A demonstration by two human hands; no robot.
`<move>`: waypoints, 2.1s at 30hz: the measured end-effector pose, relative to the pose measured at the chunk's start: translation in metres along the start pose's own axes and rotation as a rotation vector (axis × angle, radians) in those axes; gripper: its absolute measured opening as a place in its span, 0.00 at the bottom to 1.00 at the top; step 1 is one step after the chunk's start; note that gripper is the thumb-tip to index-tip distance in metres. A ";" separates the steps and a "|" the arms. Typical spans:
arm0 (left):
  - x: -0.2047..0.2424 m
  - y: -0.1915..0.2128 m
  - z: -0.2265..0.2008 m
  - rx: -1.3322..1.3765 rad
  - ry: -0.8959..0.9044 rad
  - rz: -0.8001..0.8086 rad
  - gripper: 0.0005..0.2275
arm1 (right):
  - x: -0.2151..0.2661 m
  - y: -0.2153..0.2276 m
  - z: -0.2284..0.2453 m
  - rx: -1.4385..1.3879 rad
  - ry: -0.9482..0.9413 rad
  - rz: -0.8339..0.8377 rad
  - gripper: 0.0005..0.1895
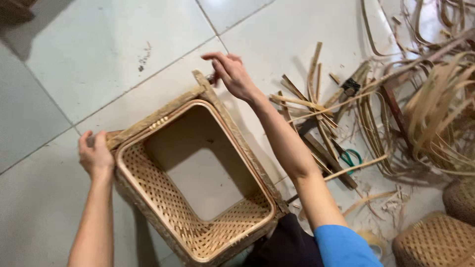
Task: The person assembles a rectangular woven basket frame by hand, fitting and adjusting curved wooden strips into a wooden jig. They use a hammer to tap the strips into place and a knife to trim excess material, then remove the completed frame from the jig.
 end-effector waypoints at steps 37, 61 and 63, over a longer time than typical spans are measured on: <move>0.018 0.010 -0.052 -0.076 0.214 0.101 0.31 | -0.008 -0.003 0.000 0.313 0.231 -0.106 0.18; 0.013 0.013 -0.041 -0.077 0.279 0.091 0.30 | -0.002 0.001 0.003 0.269 0.204 -0.014 0.26; 0.015 0.008 -0.044 -0.071 0.264 0.103 0.30 | -0.003 0.004 -0.003 0.027 0.087 0.101 0.28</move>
Point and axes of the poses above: each hand's wrist, its own x-axis away from the middle knuckle, its own y-axis out of the back of the hand, z = x × y, the point moved 2 cm from there along -x, towards the middle knuckle, and after that the axes turned 1 degree about z, right-handed, at the moved point
